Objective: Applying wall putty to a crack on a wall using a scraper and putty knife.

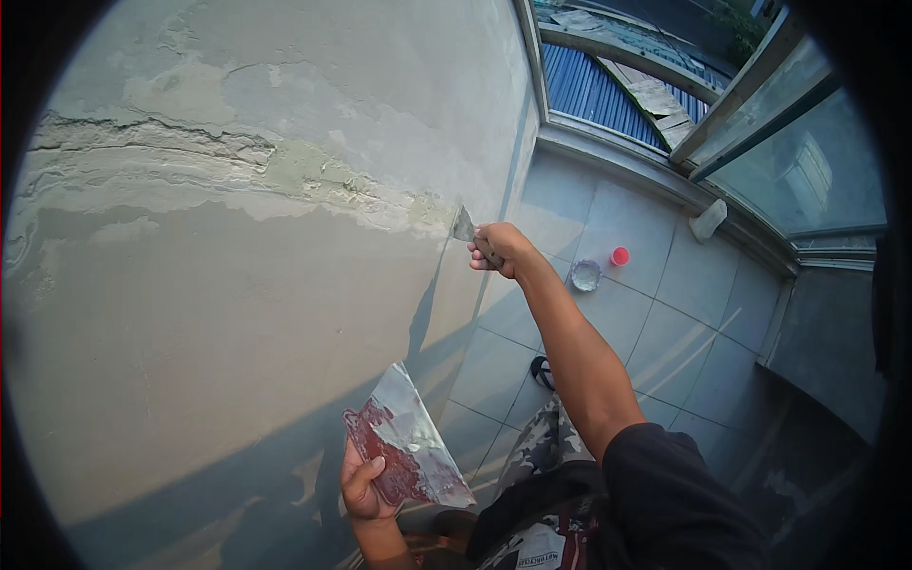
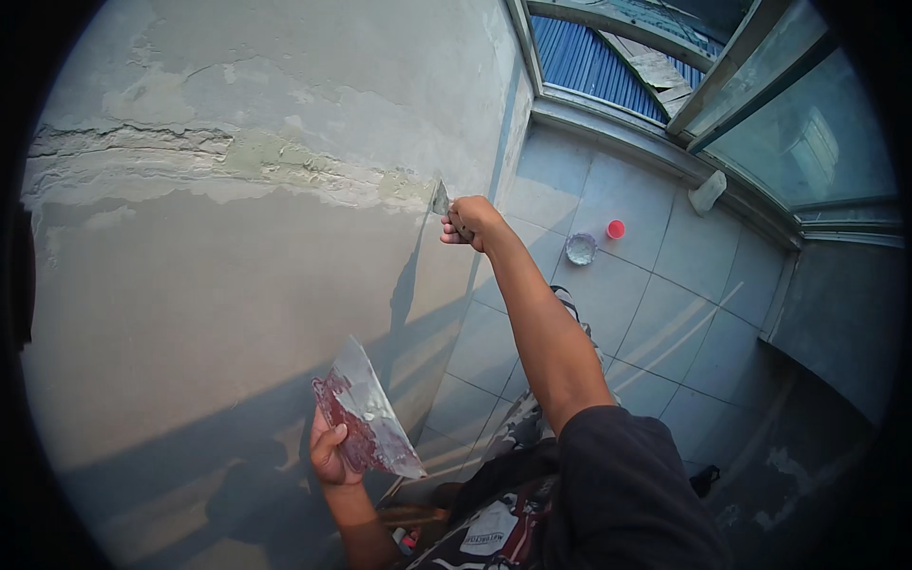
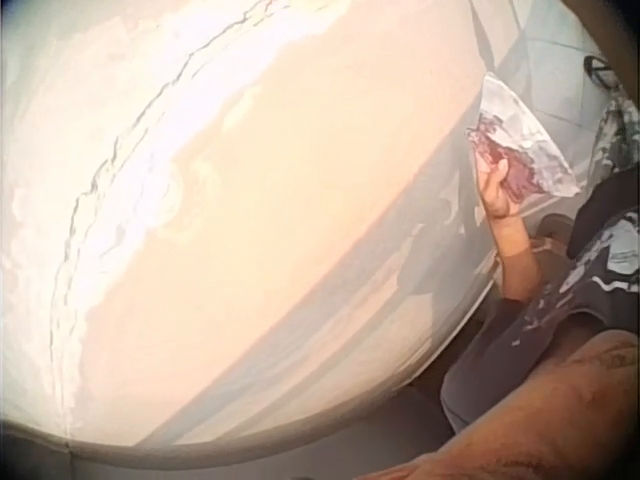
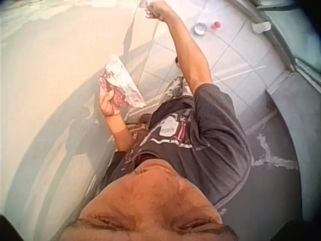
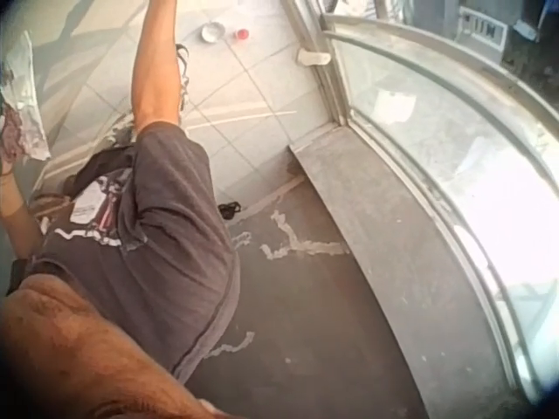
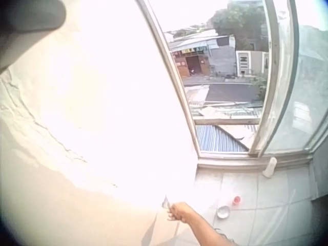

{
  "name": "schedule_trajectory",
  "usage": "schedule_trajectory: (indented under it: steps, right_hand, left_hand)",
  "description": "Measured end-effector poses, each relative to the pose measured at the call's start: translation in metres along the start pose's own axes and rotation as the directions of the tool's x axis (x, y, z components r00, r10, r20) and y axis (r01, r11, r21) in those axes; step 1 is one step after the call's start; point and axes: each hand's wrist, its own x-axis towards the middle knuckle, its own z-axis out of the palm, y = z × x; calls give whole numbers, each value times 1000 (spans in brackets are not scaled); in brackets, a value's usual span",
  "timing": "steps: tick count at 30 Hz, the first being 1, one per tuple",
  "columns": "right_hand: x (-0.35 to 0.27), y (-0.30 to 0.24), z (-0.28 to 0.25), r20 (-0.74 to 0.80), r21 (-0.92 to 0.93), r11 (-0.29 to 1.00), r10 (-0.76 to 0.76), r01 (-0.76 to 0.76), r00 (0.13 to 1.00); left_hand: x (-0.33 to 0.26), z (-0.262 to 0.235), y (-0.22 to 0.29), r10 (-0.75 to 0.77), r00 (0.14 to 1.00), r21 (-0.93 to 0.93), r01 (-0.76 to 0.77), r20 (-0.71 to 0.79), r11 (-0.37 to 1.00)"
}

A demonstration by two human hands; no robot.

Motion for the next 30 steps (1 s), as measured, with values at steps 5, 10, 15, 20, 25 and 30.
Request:
schedule_trajectory:
  steps: [5,10,15,20,25,30]
  right_hand:
    - [-2,-11,0,105,-49,997,64,-59,992]
    - [-14,-19,3,153,-11,993,116,-116,981]
    - [-22,-16,-3,168,-11,992,128,-129,977]
    - [-28,-14,-7,235,-1,989,142,-146,962]
    - [-56,0,2,278,-50,994,112,-102,954]
    - [-38,11,-14,70,-35,995,91,-89,993]
  left_hand:
    - [-2,23,6,10,1000,-16,-11,-13,1000]
    - [-7,30,8,36,999,-54,-37,-19,998]
    - [-5,30,3,26,1000,-88,-27,-11,996]
    - [-5,31,6,11,1000,-73,-11,2,997]
    - [-7,30,13,8,1000,-60,-8,3,998]
    - [-3,30,7,3,1000,-76,-3,1,997]
